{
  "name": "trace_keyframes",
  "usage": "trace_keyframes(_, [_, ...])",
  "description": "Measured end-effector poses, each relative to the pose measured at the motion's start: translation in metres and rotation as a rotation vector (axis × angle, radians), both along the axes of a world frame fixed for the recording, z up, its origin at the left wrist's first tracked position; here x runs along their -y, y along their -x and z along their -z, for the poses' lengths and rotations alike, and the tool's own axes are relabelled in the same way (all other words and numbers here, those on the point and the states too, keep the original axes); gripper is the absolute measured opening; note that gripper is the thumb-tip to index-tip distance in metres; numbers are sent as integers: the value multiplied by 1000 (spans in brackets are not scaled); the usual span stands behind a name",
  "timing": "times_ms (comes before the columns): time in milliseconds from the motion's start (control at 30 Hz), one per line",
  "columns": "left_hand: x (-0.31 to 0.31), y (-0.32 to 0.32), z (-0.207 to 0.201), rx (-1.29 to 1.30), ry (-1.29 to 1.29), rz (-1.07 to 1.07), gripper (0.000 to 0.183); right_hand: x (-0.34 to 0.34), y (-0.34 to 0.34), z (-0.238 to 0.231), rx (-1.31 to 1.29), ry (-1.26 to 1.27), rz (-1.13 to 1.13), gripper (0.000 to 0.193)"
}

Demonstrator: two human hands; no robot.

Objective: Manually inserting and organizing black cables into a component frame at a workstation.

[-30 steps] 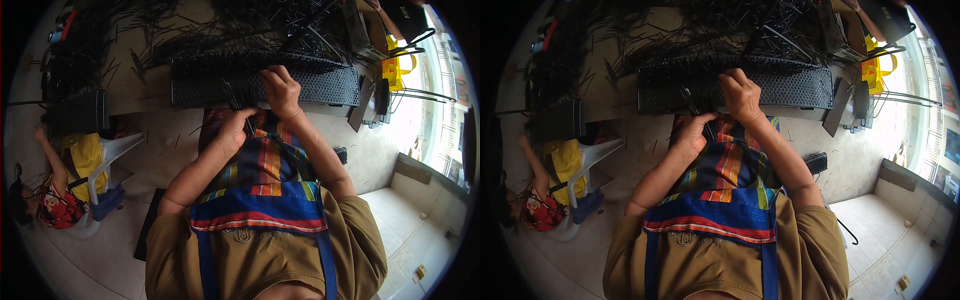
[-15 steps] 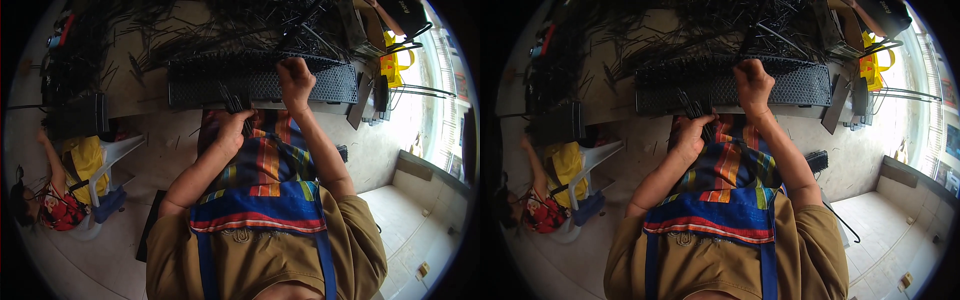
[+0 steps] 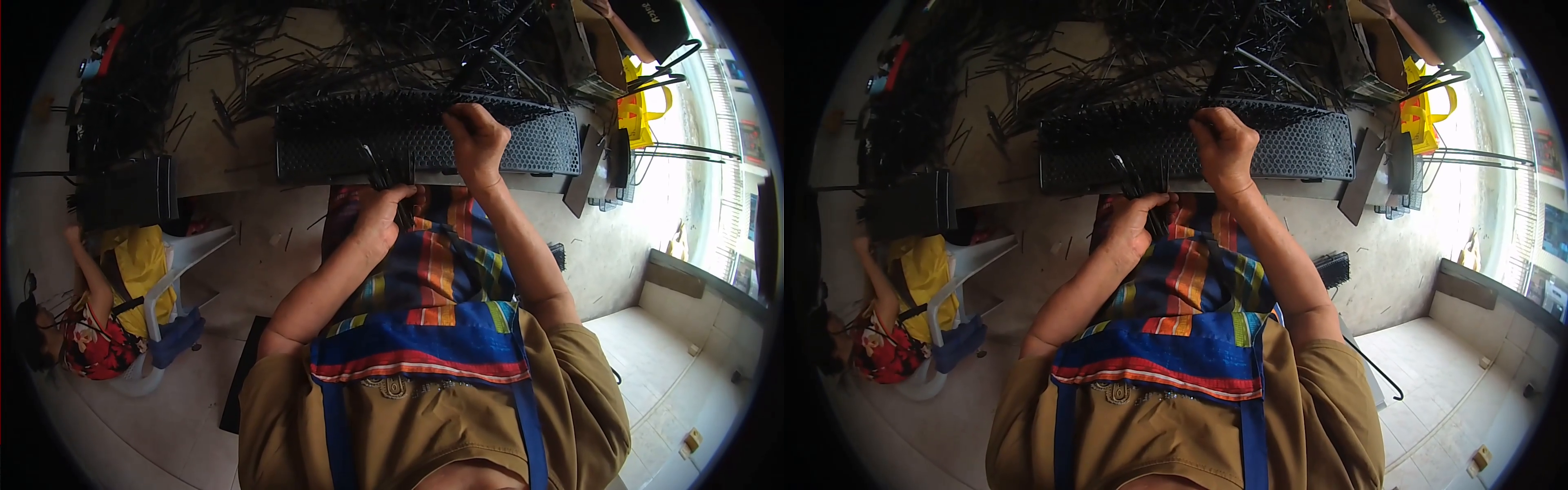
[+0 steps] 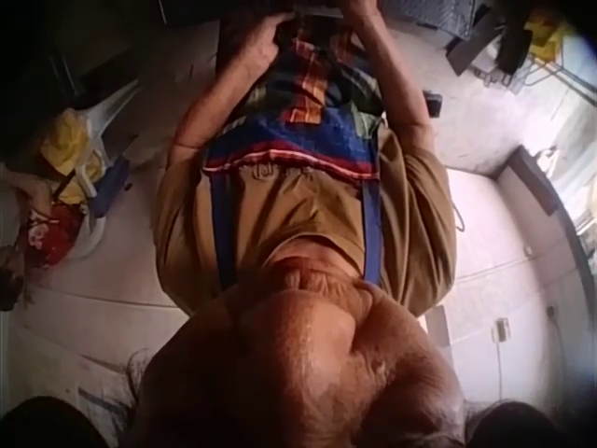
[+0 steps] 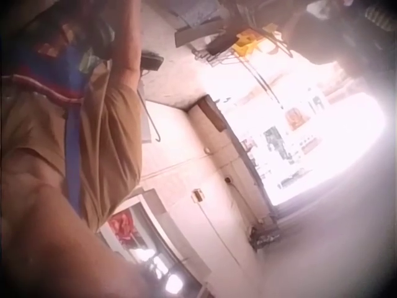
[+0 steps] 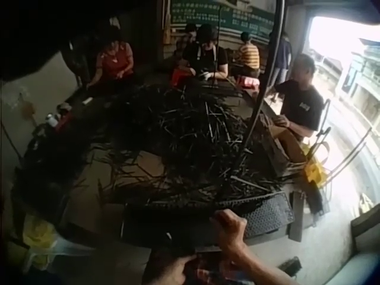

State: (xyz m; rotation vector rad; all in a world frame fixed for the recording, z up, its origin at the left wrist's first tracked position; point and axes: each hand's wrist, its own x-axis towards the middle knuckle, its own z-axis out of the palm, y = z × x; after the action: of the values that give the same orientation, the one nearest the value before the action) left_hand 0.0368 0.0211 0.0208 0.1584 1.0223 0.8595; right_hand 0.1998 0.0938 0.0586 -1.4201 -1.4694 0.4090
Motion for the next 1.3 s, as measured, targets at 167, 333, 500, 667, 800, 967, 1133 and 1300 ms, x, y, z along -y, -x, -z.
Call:
trace_keyframes(167, [9,0,-1,10,-64,-63,11,3,11,-2,80,-68,-30,11])
trace_keyframes(333, [21,6,2,59,-6,-56,16,19,17,-9,164,-49,-30,6])
trace_keyframes(500, [14,2,17,125,-31,-65,24,16,11,3,152,-62,-43,6])
trace_keyframes(667, [11,-2,0,97,8,-104,24,1,6,9,28,-21,-59,6])
trace_keyframes(800, [17,0,24,96,-51,-123,23,9,7,10,341,-9,-73,12])
trace_keyframes(967, [27,3,19,17,-45,-108,32,23,9,22,567,61,-101,15])
trace_keyframes(1133, [18,-2,-9,7,-71,-106,40,35,0,11,168,139,-123,18])
trace_keyframes(1300, [12,-11,8,52,51,47,26,53,-5,9,-549,663,-253,15])
